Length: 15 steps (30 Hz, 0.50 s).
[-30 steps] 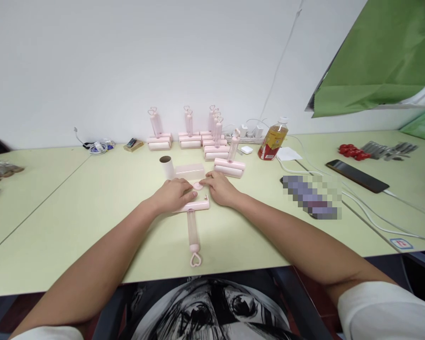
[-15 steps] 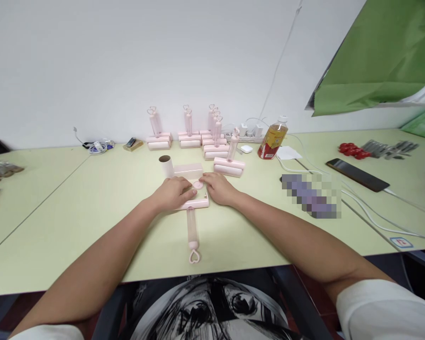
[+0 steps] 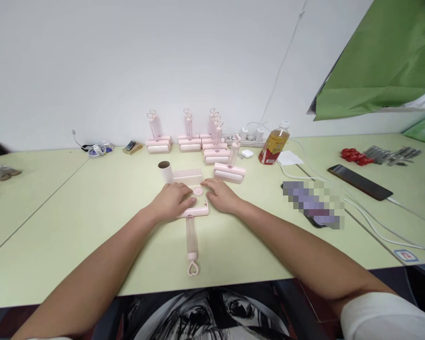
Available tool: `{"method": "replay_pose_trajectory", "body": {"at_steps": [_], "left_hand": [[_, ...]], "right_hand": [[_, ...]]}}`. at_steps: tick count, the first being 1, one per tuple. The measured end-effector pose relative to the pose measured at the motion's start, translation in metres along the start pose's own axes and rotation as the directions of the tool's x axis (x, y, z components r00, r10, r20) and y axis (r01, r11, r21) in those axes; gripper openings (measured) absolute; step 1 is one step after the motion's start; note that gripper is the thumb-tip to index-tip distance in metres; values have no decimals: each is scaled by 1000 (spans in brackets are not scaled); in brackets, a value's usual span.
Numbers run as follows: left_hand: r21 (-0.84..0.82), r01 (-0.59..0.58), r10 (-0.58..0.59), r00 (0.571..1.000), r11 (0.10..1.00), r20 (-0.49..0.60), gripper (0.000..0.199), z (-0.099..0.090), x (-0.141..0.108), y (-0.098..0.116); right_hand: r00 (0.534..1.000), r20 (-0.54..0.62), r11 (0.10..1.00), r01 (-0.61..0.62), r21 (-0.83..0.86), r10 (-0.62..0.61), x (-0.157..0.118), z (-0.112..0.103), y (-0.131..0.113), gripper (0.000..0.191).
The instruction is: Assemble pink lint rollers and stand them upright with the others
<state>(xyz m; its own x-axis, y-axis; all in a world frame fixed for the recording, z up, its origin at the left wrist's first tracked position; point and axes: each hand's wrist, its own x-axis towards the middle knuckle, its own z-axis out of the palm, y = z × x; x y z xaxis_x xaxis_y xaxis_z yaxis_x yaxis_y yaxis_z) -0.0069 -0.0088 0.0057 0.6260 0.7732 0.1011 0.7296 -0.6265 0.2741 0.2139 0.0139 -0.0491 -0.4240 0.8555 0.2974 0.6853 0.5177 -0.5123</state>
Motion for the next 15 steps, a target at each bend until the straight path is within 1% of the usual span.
{"method": "replay_pose_trajectory", "body": {"at_steps": [6, 15], "left_hand": [[-40, 0, -1, 1000, 999, -27, 38, 4, -4, -1], [-58, 26, -26, 1000, 998, -1, 38, 5, -6, -2]], "right_hand": [[998, 34, 999, -47, 12, 46, -7, 0, -4, 42], [1000, 15, 1000, -7, 15, 6, -13, -1, -7, 40]]}}
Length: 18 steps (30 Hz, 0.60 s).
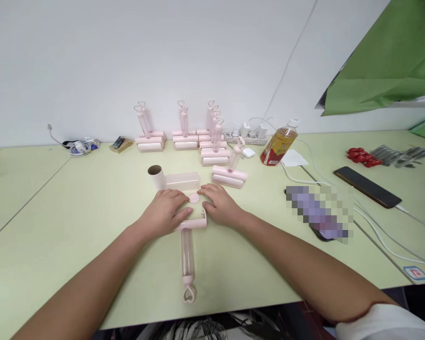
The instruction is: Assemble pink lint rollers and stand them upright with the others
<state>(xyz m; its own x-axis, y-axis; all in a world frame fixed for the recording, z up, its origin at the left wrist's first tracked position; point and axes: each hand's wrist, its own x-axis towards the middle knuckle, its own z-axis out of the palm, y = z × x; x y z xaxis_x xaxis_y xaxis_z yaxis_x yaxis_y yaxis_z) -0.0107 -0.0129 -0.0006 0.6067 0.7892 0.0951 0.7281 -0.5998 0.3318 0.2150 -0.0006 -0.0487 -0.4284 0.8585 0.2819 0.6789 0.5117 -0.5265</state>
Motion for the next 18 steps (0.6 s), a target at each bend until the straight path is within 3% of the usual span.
{"method": "replay_pose_trajectory", "body": {"at_steps": [5, 8, 10, 12, 15, 16, 18], "left_hand": [[7, -1, 1, 1000, 1000, -24, 38, 0, -1, -1], [1, -6, 6, 999, 1000, -41, 37, -2, -2, -1], [-3, -9, 9, 999, 1000, -48, 37, -3, -3, -1], [-6, -13, 13, 998, 1000, -54, 36, -4, -3, -1], [-7, -15, 14, 997, 1000, -78, 35, -4, -3, -2], [-4, -15, 14, 996, 1000, -85, 35, -4, -3, -2], [1, -13, 13, 996, 1000, -91, 35, -4, -3, -3]], "right_hand": [[1000, 4, 1000, -21, -8, 21, 1, 4, -2, 40], [997, 32, 996, -72, -45, 74, 0, -9, -15, 38], [990, 67, 987, -114, -111, 122, -7, -36, -21, 35], [969, 133, 967, -184, -175, 208, -21, -76, -15, 32], [942, -15, 893, -323, -315, 335, -53, -143, 20, 40], [925, -84, 850, -374, -372, 370, -65, -161, 36, 44], [887, -111, 785, -450, -427, 448, -86, -186, 67, 50]]}}
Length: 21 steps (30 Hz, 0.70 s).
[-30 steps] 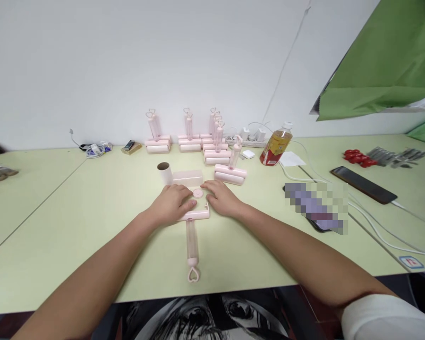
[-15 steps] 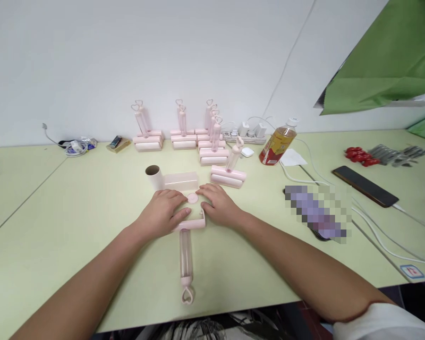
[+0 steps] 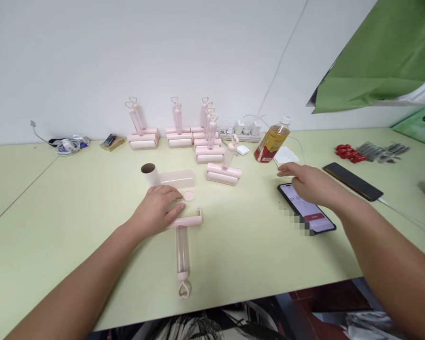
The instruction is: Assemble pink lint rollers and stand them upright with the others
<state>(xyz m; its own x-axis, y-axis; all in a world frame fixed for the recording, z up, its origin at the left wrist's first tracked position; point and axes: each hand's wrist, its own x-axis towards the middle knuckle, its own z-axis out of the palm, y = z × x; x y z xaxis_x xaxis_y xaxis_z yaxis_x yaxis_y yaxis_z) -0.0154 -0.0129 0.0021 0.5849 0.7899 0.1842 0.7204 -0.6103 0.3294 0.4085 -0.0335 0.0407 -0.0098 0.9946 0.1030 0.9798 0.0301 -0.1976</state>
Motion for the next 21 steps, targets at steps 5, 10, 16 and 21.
{"method": "replay_pose_trajectory", "body": {"at_steps": [5, 10, 16, 21], "left_hand": [[3, 6, -6, 1000, 1000, -1, 34, 2, 2, -1], [8, 15, -15, 1000, 1000, -22, 31, 2, 1, -4], [-6, 34, -34, 999, 999, -30, 32, 2, 1, -6], [-1, 32, -32, 998, 999, -47, 32, 2, 1, -6]], "right_hand": [[997, 73, 999, -37, -24, 38, -8, 16, 44, 62], [998, 64, 999, 29, -13, -28, -22, 27, 43, 62], [998, 12, 998, 63, 6, -63, -44, 26, 46, 49], [999, 12, 999, 44, 21, -45, -53, 28, 47, 46]]}}
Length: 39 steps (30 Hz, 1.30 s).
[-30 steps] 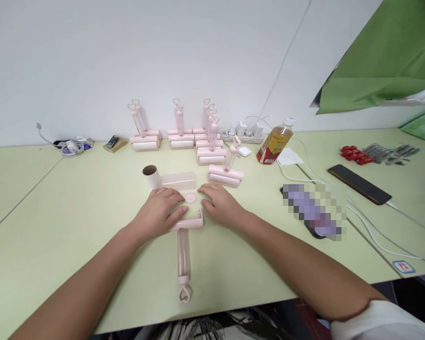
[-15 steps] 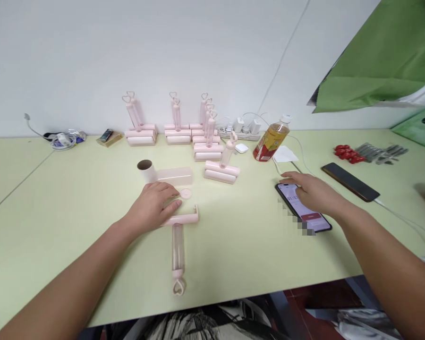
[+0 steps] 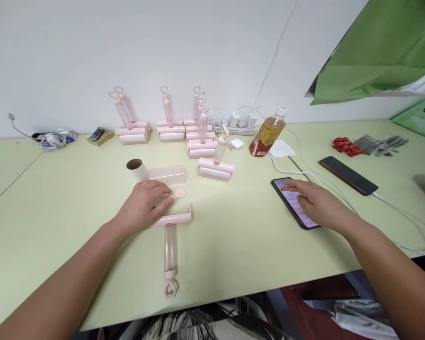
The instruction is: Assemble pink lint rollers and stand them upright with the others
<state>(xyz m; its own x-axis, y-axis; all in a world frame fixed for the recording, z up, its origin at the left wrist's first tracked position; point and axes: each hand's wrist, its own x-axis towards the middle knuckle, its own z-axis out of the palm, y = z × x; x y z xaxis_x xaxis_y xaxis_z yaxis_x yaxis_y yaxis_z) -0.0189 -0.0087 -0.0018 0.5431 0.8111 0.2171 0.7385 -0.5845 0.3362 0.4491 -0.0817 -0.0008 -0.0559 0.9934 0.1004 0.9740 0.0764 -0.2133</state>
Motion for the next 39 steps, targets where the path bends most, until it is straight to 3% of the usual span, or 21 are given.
{"method": "replay_pose_trajectory", "body": {"at_steps": [11, 17, 24, 28, 32, 34, 37, 39], "left_hand": [[10, -7, 8, 1000, 1000, -16, 32, 1, 0, -1], [1, -7, 7, 1000, 1000, -5, 33, 0, 1, 1], [3, -72, 71, 997, 997, 32, 33, -11, -1, 6], [12, -156, 150, 967, 988, 206, 35, -24, -2, 17], [7, -182, 171, 936, 983, 309, 33, -27, -1, 25], [-67, -160, 173, 936, 985, 307, 31, -24, -1, 26], [-239, -81, 140, 960, 968, 242, 29, -18, 1, 23], [-336, -45, 91, 988, 941, 123, 31, -14, 2, 22]], "right_hand": [[994, 26, 993, -107, 41, 106, 0, -2, -8, 55], [990, 54, 990, -134, 31, 132, 21, -1, -7, 68], [989, -102, 994, -108, 26, 110, 34, -17, -19, 66], [991, -132, 991, 0, 130, 17, 20, -22, -64, 42], [977, 57, 914, 169, 370, -204, 8, -8, -137, 27], [946, 171, 884, 179, 433, -275, 10, 4, -172, 21], [907, 281, 839, 127, 529, -314, 22, 27, -214, 27], [830, 405, 771, 47, 635, -384, 32, 42, -231, 32]]}}
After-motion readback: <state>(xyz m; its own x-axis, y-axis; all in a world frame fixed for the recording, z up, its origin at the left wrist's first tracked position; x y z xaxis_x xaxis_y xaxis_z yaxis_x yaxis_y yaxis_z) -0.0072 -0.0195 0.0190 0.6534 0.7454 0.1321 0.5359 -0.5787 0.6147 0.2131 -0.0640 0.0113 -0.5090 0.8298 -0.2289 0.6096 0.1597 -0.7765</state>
